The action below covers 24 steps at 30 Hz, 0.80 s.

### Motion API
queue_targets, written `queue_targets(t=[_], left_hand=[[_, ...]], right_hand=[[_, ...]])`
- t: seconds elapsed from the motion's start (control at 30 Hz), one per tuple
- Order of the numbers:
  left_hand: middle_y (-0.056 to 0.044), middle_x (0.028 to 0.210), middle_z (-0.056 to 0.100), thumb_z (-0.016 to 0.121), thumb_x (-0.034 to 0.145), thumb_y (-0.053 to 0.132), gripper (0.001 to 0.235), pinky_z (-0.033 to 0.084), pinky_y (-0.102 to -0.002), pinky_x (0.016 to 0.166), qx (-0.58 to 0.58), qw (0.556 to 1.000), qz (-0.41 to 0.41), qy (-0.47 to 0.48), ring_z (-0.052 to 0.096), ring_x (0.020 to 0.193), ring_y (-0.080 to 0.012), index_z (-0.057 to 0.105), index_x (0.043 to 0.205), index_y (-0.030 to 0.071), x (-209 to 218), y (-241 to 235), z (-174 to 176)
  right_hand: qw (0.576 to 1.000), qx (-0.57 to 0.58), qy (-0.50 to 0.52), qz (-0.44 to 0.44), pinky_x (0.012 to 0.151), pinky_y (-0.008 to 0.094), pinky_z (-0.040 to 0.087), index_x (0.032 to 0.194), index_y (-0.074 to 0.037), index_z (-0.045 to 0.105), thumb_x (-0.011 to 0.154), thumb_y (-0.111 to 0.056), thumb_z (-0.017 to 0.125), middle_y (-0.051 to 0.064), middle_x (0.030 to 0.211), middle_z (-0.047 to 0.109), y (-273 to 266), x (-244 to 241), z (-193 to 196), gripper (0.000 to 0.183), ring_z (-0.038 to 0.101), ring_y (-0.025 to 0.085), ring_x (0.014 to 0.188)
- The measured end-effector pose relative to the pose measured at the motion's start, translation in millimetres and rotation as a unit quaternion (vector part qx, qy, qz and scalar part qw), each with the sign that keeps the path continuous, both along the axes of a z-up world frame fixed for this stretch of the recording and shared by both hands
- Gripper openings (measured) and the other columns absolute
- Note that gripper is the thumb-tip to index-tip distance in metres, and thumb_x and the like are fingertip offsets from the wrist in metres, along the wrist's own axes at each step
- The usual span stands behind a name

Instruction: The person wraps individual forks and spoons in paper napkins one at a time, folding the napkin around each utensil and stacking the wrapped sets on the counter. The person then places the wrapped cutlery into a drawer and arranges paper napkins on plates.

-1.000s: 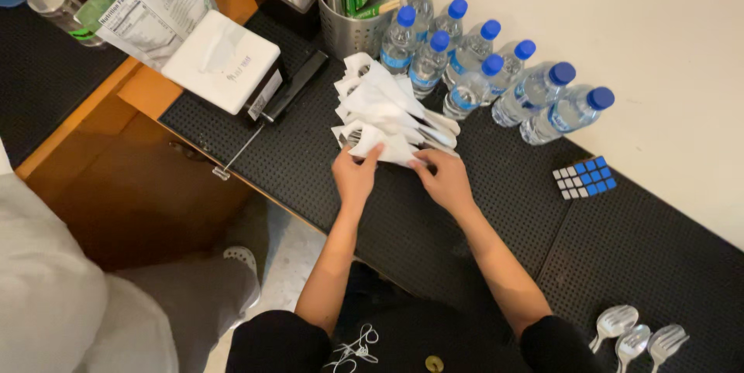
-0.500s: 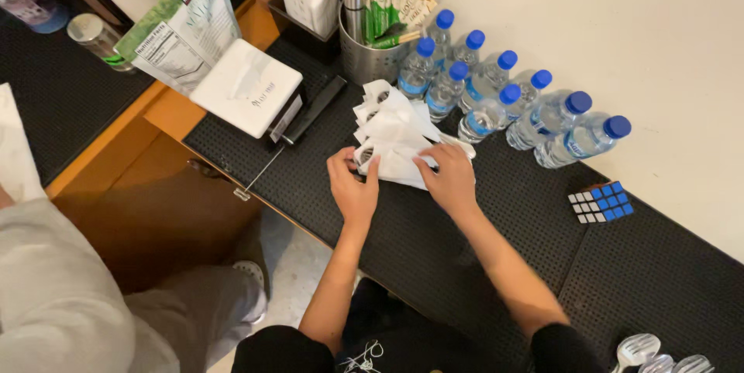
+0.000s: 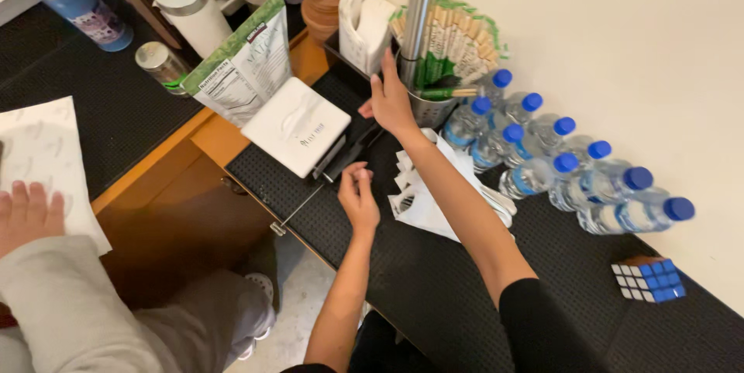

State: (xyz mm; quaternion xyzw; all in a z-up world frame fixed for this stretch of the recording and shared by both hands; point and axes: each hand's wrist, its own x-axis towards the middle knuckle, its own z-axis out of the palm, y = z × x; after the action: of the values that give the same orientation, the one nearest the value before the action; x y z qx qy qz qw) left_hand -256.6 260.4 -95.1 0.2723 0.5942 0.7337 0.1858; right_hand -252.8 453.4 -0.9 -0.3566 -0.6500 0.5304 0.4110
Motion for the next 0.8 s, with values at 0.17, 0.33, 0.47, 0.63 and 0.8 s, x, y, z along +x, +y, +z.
queue_targets(t=[0.17, 0.33, 0.47, 0.63, 0.8], left_hand=[[-0.007, 0.089, 0.071, 0.055, 0.105, 0.016, 0.021, 0.054, -0.027, 0.077, -0.015, 1.0, -0.004, 0.009, 0.067, 0.083, -0.0129, 0.066, 0.113, 0.0, -0.4, 0.4, 0.4], [-0.009, 0.09, 0.073, 0.057, 0.103, 0.016, 0.022, 0.053, -0.029, 0.076, -0.046, 0.999, -0.016, 0.02, 0.069, 0.084, -0.0145, 0.066, 0.113, 0.0, -0.8, -0.4, 9.0], [-0.009, 0.09, 0.072, 0.057, 0.103, 0.016, 0.022, 0.053, -0.029, 0.077, -0.037, 0.999, -0.023, 0.009, 0.069, 0.085, -0.0149, 0.065, 0.114, -0.001, -0.7, -0.1, 10.6], [-0.009, 0.091, 0.072, 0.058, 0.103, 0.015, 0.021, 0.054, -0.029, 0.078, -0.036, 0.999, -0.027, 0.02, 0.07, 0.086, -0.0155, 0.065, 0.114, 0.0, -2.0, 0.5, 14.5], [-0.008, 0.088, 0.071, 0.059, 0.103, 0.015, 0.02, 0.055, -0.029, 0.08, -0.028, 0.999, -0.031, 0.034, 0.07, 0.085, -0.0156, 0.066, 0.114, 0.0, -3.1, 0.1, 11.3]], right_hand=[[0.989, -0.064, 0.078, -0.104, 0.041, 0.033, 0.058, 0.155, -0.007, 0.021, 0.104, -0.014, 0.038, 0.014, 0.139, 0.054, 46.1, -60.6, -29.6, 0.054, 0.063, 0.019, 0.047], [0.981, 0.033, 0.011, -0.189, 0.041, 0.032, 0.052, 0.121, 0.0, 0.053, 0.1, -0.013, 0.06, 0.016, 0.11, 0.06, 70.4, -80.0, -60.3, 0.025, 0.062, 0.02, 0.052], [0.966, 0.157, 0.001, -0.206, 0.05, 0.032, 0.053, 0.105, -0.002, 0.056, 0.103, -0.014, 0.065, 0.01, 0.087, 0.067, 72.5, -80.7, -67.3, 0.015, 0.067, 0.018, 0.057], [0.984, 0.023, 0.004, -0.175, 0.035, 0.031, 0.048, 0.1, -0.001, 0.052, 0.1, -0.013, 0.062, 0.009, 0.08, 0.063, 55.0, -75.1, -44.2, 0.015, 0.061, 0.017, 0.044], [0.989, -0.008, 0.009, -0.147, 0.034, 0.03, 0.054, 0.098, -0.003, 0.049, 0.099, -0.009, 0.062, 0.01, 0.08, 0.062, 34.8, -67.6, -15.6, 0.014, 0.061, 0.015, 0.043]])
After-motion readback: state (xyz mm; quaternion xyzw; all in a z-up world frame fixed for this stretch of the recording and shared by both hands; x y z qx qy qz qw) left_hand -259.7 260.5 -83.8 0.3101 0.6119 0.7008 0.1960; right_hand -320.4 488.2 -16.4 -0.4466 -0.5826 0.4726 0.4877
